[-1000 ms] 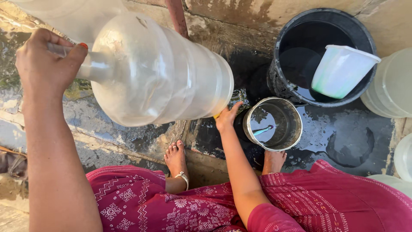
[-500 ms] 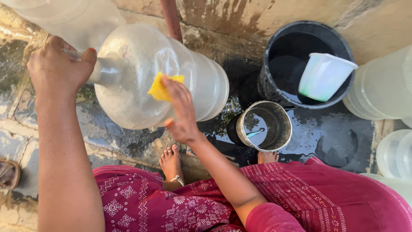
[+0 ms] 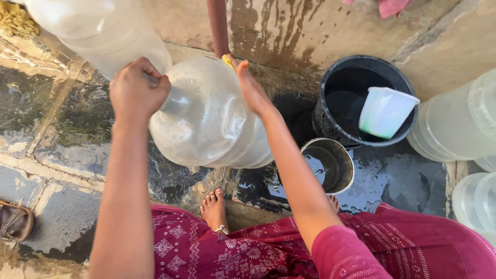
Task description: The person scrubs the inside of a large plastic water jug with a brush, then washes the exterior with a yellow sponge. They rinse the jug under running water and shake it to remove excess water.
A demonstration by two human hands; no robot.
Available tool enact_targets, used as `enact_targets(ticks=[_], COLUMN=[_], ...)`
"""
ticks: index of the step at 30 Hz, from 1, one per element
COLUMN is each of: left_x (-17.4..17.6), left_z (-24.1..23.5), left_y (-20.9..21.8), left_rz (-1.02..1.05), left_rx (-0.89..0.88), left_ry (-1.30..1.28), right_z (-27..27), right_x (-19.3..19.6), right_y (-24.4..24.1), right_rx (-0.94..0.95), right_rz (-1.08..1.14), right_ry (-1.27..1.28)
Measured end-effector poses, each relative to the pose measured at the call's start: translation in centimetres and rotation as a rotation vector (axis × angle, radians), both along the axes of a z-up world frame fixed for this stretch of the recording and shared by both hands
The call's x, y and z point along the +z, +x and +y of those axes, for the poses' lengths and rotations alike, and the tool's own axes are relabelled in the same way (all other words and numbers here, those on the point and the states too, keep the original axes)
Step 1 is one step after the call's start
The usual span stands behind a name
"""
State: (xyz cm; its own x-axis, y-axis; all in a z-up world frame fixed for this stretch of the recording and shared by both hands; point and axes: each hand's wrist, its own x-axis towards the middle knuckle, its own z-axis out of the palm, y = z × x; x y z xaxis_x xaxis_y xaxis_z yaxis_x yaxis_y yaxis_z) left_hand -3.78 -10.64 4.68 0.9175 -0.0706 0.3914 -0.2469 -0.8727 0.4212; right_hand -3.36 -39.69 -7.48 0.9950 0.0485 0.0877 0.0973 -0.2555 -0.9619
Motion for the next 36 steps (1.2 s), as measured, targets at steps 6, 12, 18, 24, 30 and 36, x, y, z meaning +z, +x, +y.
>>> enact_targets(ticks=[6,12,18,24,30,36], left_x=[-0.1,0.4,-0.5,-0.7,0.3,1.5], left_z=[-0.4,-0.4,-1.4,-2.1,-3.1,-4.9], left_y=[0.3,1.0,0.4,0.9,-0.3,-2.1], left_rz=[0.08,0.058,0.005,0.019,-0.086,-0.126], left_rx=[0.071,-0.074,0.07,0.195,-0.075,-0.186], left_ry=[-0.058,-0.018,-0.056,-0.039,-0.03,0.031], right_z=[5.8,7.4,6.5,11.8,9.7,1.5], right_x=[3.7,5.9,5.0,1.2,2.1,6.9], right_y=[-14.7,-16.8,-12.2,-21.0,-19.0,-5.9], right_rx=[-0.244,-0.221,-0.235,-0.133,-0.242,-0.194], right_rz=[-0.4,-0.335,-0.22,-0.375,-0.363,-0.131], right_ry=[-0.516,-0.733,-0.542,-0.856,-0.828,-0.698])
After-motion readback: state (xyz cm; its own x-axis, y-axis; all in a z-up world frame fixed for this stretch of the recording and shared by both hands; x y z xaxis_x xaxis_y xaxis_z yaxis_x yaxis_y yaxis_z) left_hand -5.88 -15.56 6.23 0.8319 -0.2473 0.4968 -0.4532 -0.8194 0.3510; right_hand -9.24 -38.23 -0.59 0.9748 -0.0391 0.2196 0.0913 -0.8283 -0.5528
